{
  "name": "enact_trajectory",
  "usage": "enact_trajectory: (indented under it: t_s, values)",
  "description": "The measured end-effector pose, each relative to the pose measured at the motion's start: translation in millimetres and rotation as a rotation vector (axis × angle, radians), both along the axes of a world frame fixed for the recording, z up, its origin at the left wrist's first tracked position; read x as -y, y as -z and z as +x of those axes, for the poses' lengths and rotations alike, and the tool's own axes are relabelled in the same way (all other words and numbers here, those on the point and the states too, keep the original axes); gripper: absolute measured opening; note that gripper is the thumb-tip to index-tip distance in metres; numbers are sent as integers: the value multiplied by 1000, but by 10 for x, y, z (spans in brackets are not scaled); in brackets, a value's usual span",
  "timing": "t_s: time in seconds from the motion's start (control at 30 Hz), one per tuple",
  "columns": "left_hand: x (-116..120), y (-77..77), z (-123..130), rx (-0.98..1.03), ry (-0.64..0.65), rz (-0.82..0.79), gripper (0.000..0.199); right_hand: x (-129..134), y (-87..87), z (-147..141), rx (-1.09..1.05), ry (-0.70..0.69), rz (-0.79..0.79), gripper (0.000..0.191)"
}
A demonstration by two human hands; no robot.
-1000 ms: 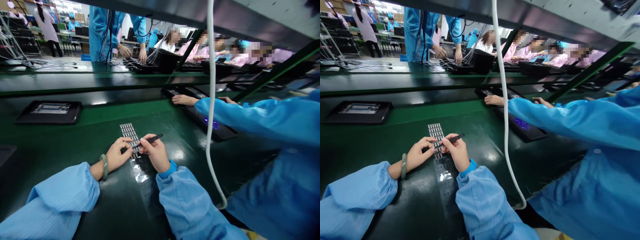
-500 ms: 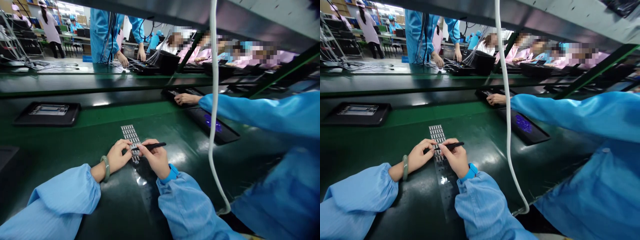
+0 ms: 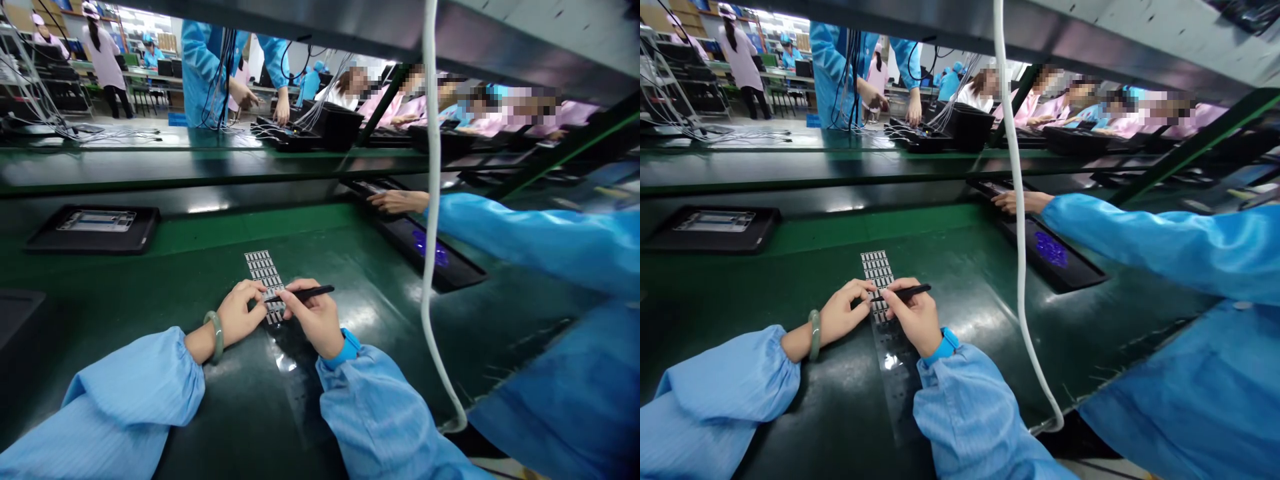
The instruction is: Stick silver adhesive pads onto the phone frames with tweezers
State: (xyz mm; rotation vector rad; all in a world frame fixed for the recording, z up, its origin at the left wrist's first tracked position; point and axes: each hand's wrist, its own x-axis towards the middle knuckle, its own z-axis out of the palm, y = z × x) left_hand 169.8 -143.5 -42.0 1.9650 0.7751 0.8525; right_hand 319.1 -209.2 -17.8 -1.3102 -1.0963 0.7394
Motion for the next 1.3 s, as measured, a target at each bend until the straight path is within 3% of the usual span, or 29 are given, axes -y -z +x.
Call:
enact_trajectory:
  t_s: [1.3]
  values:
    - [-13, 31, 2, 11, 26, 34, 12, 1, -5, 19, -53, -4, -26, 25]
